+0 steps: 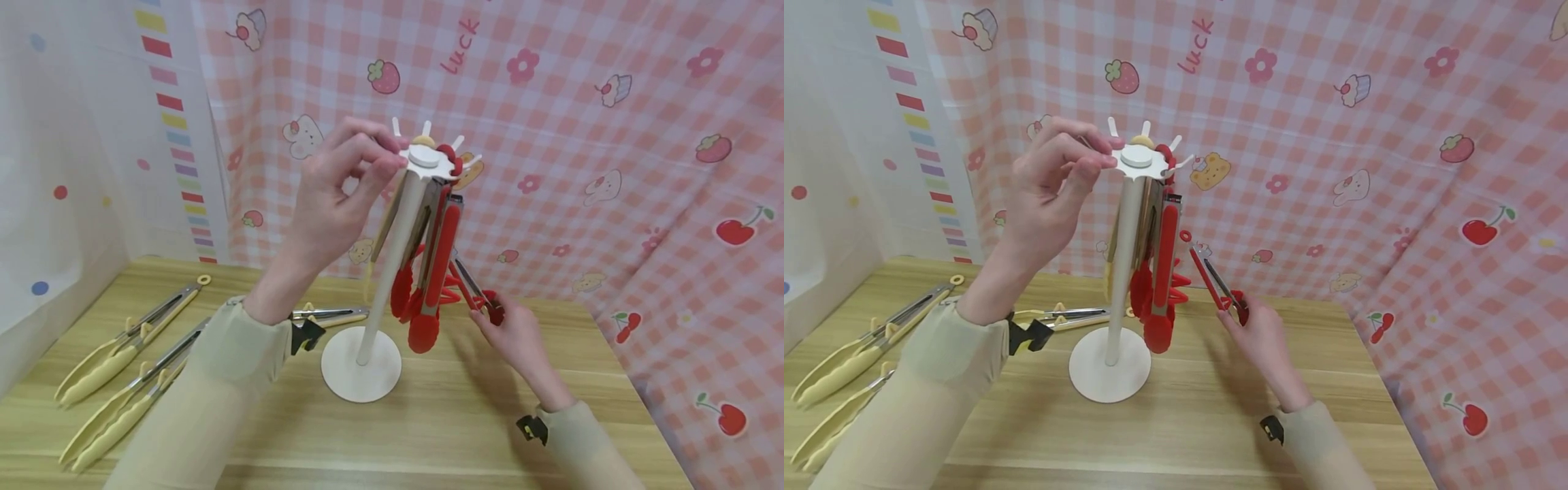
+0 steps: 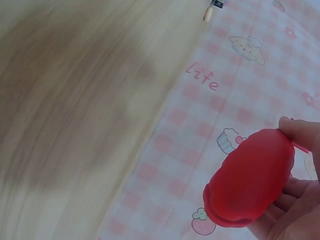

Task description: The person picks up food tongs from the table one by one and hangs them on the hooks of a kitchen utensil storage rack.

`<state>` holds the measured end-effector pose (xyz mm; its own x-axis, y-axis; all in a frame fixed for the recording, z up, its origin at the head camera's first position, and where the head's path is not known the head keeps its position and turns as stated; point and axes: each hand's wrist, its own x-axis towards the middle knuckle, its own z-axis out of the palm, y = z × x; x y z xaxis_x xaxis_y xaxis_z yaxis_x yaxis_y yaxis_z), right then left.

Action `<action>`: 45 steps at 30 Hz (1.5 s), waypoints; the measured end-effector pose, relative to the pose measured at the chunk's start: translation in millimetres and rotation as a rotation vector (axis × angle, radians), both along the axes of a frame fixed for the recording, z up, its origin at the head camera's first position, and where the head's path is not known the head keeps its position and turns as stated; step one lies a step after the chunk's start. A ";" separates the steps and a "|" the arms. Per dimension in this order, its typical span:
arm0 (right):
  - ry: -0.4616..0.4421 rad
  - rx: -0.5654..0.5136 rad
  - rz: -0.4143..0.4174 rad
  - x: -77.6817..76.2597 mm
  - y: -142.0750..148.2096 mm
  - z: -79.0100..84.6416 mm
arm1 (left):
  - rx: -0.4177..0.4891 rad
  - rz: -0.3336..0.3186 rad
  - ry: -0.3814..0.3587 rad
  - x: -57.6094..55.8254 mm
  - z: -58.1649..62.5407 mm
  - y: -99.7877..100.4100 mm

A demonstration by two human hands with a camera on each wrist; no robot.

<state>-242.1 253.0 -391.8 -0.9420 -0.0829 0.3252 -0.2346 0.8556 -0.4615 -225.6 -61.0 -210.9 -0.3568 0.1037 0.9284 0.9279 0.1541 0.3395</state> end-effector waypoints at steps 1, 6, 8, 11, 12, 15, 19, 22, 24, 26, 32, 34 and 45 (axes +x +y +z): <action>0.005 -0.003 -0.001 0.6 0.0 0.6 | 0.000 0.001 0.001 0.0 0.0 0.1; 0.042 -0.029 -0.003 3.7 -0.4 2.8 | 0.004 0.001 -0.001 0.0 -0.4 0.7; 0.061 -0.046 -0.006 4.8 -0.9 3.7 | 0.007 0.000 -0.003 0.1 -0.5 0.9; 0.077 -0.075 -0.014 6.6 -1.9 5.3 | 0.011 -0.002 -0.006 0.4 -0.2 1.2; 0.078 -0.086 -0.020 7.3 -2.4 6.0 | 0.011 -0.002 -0.007 0.5 -0.1 1.2; 0.089 -0.114 -0.036 9.1 -3.7 8.1 | 0.012 0.002 -0.008 0.5 -0.1 1.3; 0.125 -0.148 -0.057 12.5 -5.9 12.8 | 0.012 0.004 -0.010 0.2 -0.1 1.2; 0.153 -0.175 -0.062 15.2 -7.5 17.1 | 0.010 0.009 -0.013 0.3 -0.2 1.1; 0.170 -0.188 -0.061 17.0 -8.7 19.8 | 0.007 0.013 -0.014 0.3 -0.2 1.0; 0.187 -0.200 -0.061 18.3 -9.6 22.0 | 0.006 0.016 -0.015 0.4 -0.4 0.9; 0.234 -0.243 -0.075 23.8 -12.4 28.0 | 0.013 0.014 -0.018 0.3 -0.9 1.2; 0.245 -0.264 -0.074 26.4 -13.4 30.3 | 0.012 0.014 -0.017 0.3 -1.4 1.1; 0.322 -0.360 -0.025 41.1 -20.5 43.8 | -0.003 0.020 0.001 -0.5 -1.9 0.3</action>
<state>-201.0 232.5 -348.0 -0.7891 0.1101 0.6044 -0.3953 0.6622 -0.6366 -226.1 -60.7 -212.7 -0.3575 0.0996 0.9286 0.9252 0.1736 0.3376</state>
